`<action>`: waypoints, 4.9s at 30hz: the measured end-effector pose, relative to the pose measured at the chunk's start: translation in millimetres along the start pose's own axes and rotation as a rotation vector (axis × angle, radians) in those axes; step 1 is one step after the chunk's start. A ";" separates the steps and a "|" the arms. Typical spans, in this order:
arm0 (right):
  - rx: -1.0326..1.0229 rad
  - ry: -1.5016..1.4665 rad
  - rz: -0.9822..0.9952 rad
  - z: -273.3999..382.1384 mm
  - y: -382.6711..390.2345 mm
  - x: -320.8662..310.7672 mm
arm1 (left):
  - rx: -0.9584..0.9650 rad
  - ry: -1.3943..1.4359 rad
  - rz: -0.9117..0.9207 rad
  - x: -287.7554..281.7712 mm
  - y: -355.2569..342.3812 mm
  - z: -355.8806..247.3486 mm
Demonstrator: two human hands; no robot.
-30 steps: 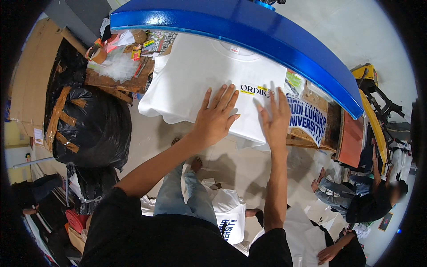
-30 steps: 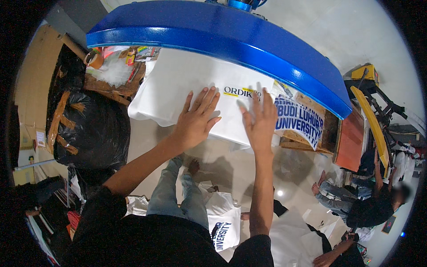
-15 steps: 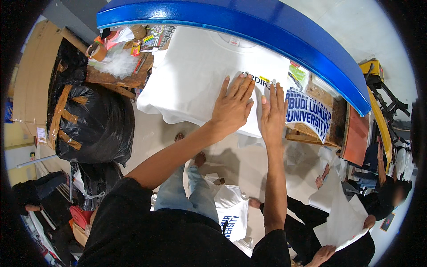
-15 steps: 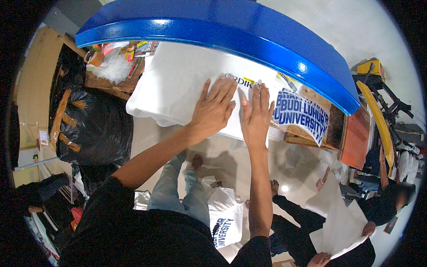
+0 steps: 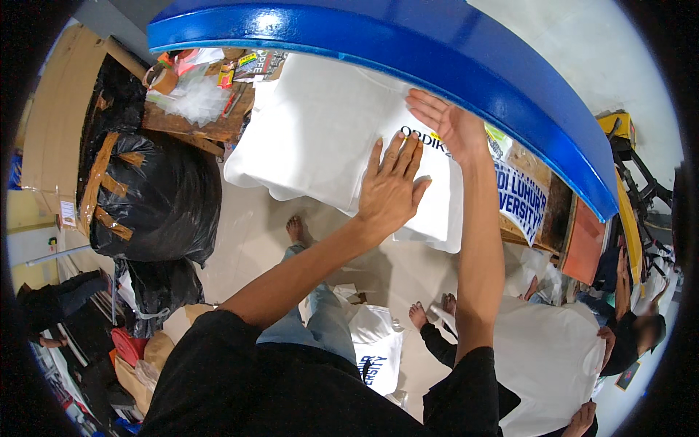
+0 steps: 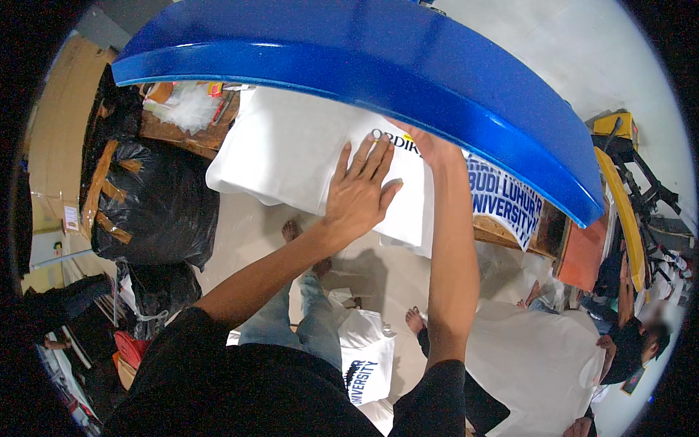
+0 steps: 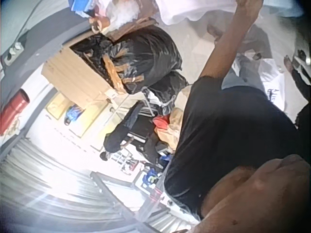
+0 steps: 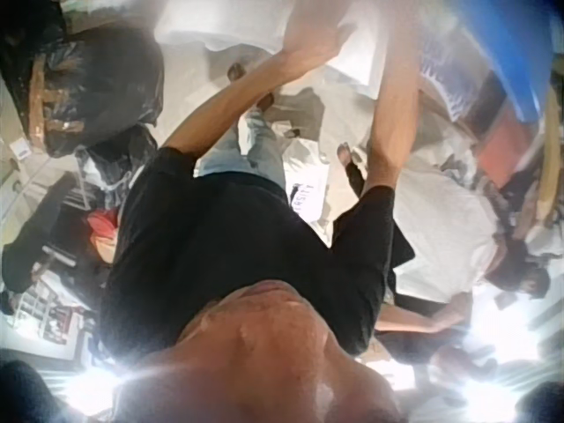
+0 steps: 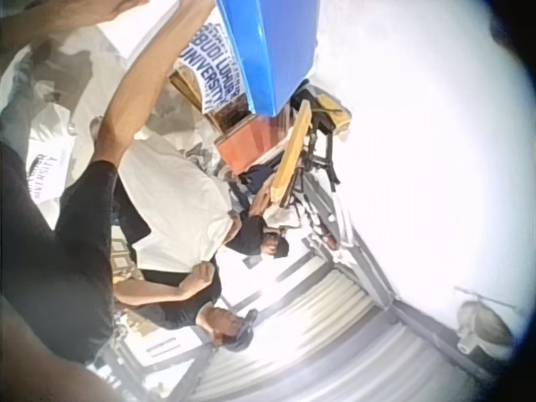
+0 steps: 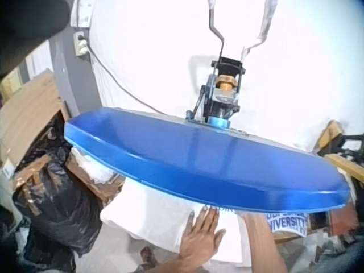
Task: The person places a white shirt onto a heat press, aligns it, and closes the press to apply a design.
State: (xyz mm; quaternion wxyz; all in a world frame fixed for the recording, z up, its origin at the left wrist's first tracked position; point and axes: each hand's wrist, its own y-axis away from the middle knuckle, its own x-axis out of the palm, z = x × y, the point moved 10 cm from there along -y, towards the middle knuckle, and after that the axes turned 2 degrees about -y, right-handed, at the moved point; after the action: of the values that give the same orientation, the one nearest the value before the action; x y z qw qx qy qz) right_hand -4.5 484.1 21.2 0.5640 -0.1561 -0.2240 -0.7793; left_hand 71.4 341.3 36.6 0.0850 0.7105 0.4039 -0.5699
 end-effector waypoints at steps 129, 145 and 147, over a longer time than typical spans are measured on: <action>0.065 0.466 -0.780 -261.2 538.6 -97.3 | -1.023 0.915 0.124 -76.1 438.4 281.4; -0.109 0.376 -0.846 -217.4 586.0 -87.3 | -0.809 0.875 0.080 -169.3 438.0 255.8; -0.124 0.394 -0.863 -214.1 587.8 -83.3 | -0.849 0.865 0.088 -169.7 442.4 255.7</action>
State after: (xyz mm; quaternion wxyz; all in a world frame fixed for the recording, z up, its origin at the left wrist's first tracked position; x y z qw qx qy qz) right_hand 581.6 284.3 -100.6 0.2101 0.0687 -0.1100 -0.9690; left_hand 174.5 -179.9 -50.4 0.2128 0.7977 0.5640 -0.0147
